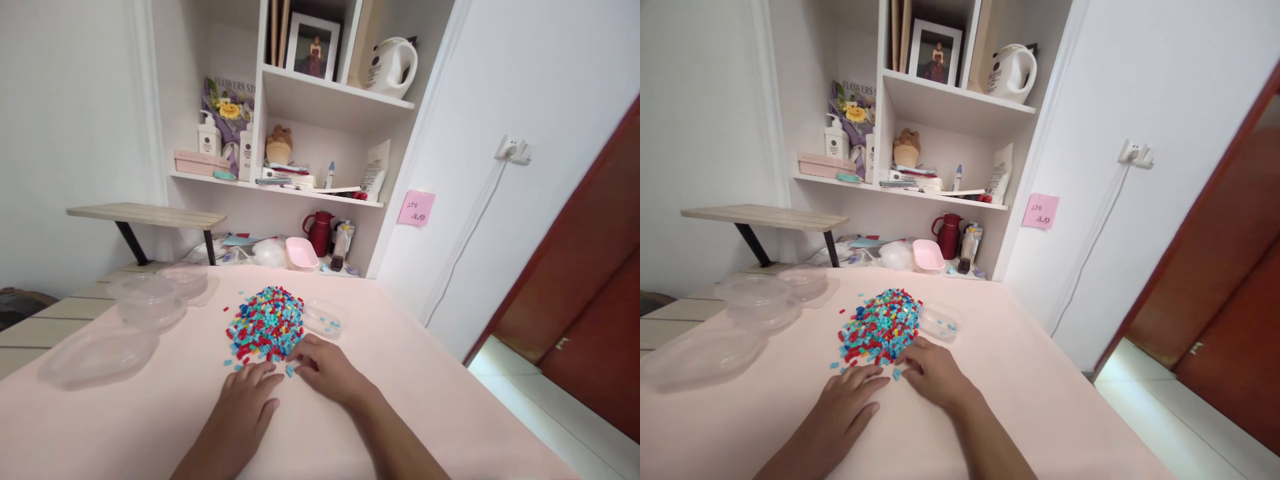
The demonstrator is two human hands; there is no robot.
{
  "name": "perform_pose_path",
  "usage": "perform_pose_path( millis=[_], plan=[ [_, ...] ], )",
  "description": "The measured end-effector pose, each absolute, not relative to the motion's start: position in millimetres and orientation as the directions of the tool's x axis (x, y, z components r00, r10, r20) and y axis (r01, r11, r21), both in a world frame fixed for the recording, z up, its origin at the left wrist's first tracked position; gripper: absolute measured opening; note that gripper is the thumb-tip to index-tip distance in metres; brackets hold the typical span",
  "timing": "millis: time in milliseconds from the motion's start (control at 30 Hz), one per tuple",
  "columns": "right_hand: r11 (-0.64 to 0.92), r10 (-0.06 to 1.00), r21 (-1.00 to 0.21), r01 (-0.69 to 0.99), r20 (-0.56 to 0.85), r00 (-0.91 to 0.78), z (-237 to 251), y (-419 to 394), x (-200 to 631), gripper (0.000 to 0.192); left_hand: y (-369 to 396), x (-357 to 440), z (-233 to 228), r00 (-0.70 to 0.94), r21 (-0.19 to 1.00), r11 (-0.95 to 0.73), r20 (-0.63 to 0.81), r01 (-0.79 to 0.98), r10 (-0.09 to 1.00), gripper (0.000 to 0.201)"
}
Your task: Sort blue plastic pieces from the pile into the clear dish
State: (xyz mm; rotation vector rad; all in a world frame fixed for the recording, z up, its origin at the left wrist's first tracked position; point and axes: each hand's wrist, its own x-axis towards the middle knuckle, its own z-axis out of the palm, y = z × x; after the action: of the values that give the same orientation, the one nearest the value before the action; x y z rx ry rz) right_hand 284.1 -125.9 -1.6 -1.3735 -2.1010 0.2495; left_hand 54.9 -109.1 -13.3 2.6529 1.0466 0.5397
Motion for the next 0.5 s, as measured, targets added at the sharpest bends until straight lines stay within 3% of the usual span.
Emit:
perform_pose_path(
  millis=[167, 500],
  plan=[
    [0.484, 0.864, -0.464, 0.742, 0.386, -0.322, -6.4, -123.5, 287.8, 0.037, -108.7, 54.2, -14.9, 0.677, 0.345, -0.722, 0.262, 0.6, 0.688, 0.037],
    [0.454, 0.882, -0.493, 0.742, 0.367, -0.295, -7.2, -122.8, 287.7, 0.026, -107.8, 54.2, -17.4, 0.69, 0.323, -0.735, 0.261, 0.596, 0.675, 0.039]
  ],
)
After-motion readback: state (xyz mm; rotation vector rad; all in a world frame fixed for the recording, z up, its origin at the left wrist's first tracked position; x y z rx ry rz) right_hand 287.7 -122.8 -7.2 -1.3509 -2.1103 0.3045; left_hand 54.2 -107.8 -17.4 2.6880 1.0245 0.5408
